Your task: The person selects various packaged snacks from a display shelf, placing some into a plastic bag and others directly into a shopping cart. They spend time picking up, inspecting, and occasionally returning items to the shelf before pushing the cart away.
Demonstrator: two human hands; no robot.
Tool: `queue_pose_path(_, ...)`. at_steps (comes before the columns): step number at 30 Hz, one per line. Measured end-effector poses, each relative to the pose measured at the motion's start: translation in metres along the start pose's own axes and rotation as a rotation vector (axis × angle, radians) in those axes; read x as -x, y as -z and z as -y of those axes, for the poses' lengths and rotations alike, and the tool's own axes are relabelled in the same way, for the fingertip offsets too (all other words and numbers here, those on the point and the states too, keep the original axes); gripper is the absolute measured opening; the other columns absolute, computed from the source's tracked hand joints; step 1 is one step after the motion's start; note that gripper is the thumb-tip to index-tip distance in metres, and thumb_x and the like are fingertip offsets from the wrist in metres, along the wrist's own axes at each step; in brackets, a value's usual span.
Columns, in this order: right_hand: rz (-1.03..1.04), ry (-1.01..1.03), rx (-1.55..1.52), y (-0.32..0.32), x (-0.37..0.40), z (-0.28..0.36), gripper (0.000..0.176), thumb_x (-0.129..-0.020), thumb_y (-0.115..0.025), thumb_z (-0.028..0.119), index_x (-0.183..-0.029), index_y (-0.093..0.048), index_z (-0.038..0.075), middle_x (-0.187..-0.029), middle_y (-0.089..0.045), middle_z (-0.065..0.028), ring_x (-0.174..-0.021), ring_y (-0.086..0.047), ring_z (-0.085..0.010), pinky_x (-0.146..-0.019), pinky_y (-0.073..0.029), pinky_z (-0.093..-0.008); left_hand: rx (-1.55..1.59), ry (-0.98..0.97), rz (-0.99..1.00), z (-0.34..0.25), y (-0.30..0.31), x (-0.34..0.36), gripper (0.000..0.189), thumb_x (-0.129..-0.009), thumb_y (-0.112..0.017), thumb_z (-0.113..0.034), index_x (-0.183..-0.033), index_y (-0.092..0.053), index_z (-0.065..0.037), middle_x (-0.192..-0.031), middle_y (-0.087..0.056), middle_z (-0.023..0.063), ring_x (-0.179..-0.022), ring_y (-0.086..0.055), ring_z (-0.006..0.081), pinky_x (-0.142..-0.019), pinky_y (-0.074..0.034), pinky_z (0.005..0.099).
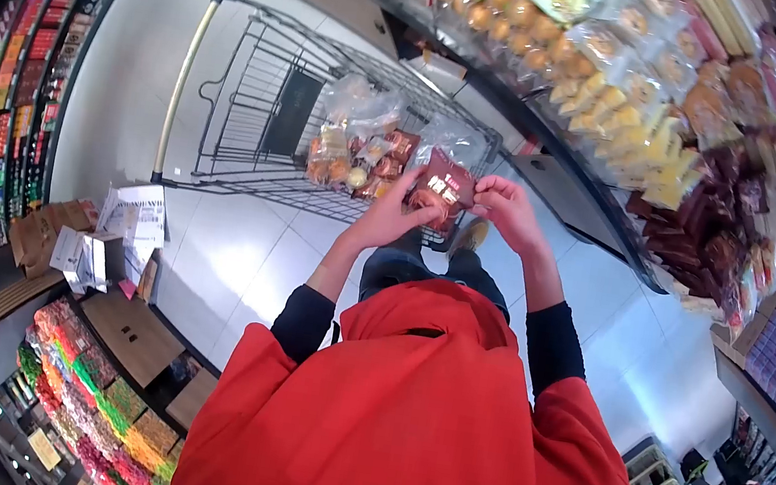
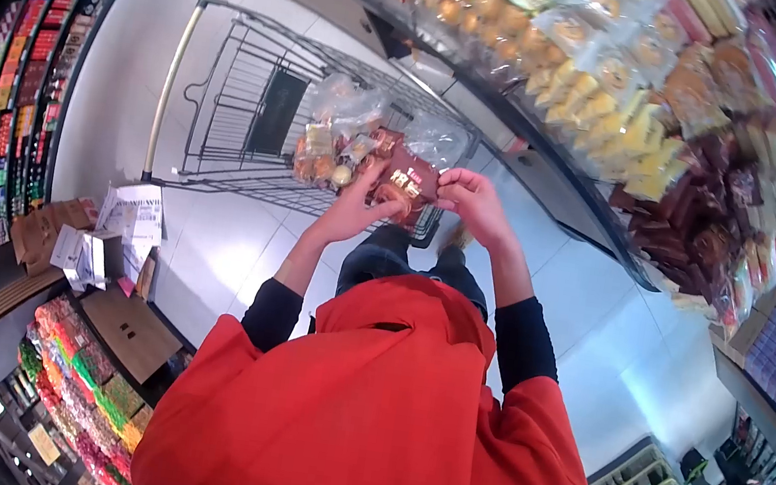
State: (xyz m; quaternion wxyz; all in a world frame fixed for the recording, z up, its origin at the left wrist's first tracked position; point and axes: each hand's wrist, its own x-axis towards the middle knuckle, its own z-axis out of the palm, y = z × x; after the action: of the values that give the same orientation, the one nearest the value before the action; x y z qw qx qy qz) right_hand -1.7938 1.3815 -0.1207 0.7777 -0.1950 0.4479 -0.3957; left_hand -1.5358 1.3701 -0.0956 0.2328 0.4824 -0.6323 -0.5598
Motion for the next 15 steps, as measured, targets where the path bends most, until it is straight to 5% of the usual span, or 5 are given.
queue_pose_path(1, 0.097, 0.012, -0.082, -0.001, 0.013, 0.008, 0.012, -0.090, -0.059, -0.002, -0.099, -0.064, 0.004, -0.094, -0.065, -0.0018, -0.086, -0.064, -0.0125, -0.083, -0.053, -0.0263, 0.211, 0.148, 0.169, -0.016, -0.005, 0.000, 0.070, -0.090, -0.074, -0.017, -0.147, -0.037, 0.000, -0.135, -0.054, 0.0140, -0.123, -0.055, 0.0229, -0.106, -0.043, 0.0351)
queue_pose_path(3, 0.191, 0.059, -0.128, -0.005, 0.038, 0.021, 0.013, -0.093, -0.059, 0.001, -0.104, -0.063, 0.005, -0.098, -0.064, -0.0011, -0.091, -0.063, -0.0122, -0.085, -0.052, -0.0266, 0.384, 0.145, 0.173, -0.032, -0.024, 0.007, 0.064, -0.091, -0.074, -0.015, -0.143, -0.042, 0.000, -0.126, -0.060, 0.0101, -0.114, -0.060, 0.0171, -0.098, -0.048, 0.0308)
queue_pose_path(6, 0.047, 0.249, -0.181, -0.007, 0.068, 0.025, 0.021, -0.100, -0.057, 0.013, -0.120, -0.054, 0.011, -0.115, -0.059, -0.0002, -0.107, -0.056, -0.0100, -0.091, -0.048, -0.0304, 0.541, 0.124, -0.009, -0.056, -0.049, 0.015, 0.052, -0.087, -0.077, -0.012, -0.130, -0.051, 0.002, -0.115, -0.065, 0.0086, -0.102, -0.064, 0.0134, -0.090, -0.052, 0.0285)
queue_pose_path(10, 0.001, 0.326, 0.082, -0.011, 0.098, 0.018, 0.025, -0.101, -0.057, 0.017, -0.124, -0.051, 0.010, -0.117, -0.059, -0.0008, -0.113, -0.055, -0.0108, -0.097, -0.046, -0.0315, 0.313, 0.027, -0.307, -0.087, -0.075, 0.017, 0.060, -0.080, -0.085, -0.024, -0.123, -0.055, 0.005, -0.109, -0.067, 0.0096, -0.099, -0.065, 0.0139, -0.086, -0.053, 0.0281)
queue_pose_path(15, 0.012, 0.266, -0.050, -0.014, 0.111, 0.011, 0.029, -0.100, -0.061, 0.016, -0.125, -0.050, 0.007, -0.115, -0.058, -0.0022, -0.107, -0.060, -0.0129, -0.094, -0.053, -0.0336, 0.231, -0.002, -0.277, -0.101, -0.096, 0.022, 0.059, -0.084, -0.081, -0.025, -0.128, -0.053, 0.004, -0.113, -0.066, 0.0106, -0.104, -0.064, 0.0148, -0.089, -0.052, 0.0293)
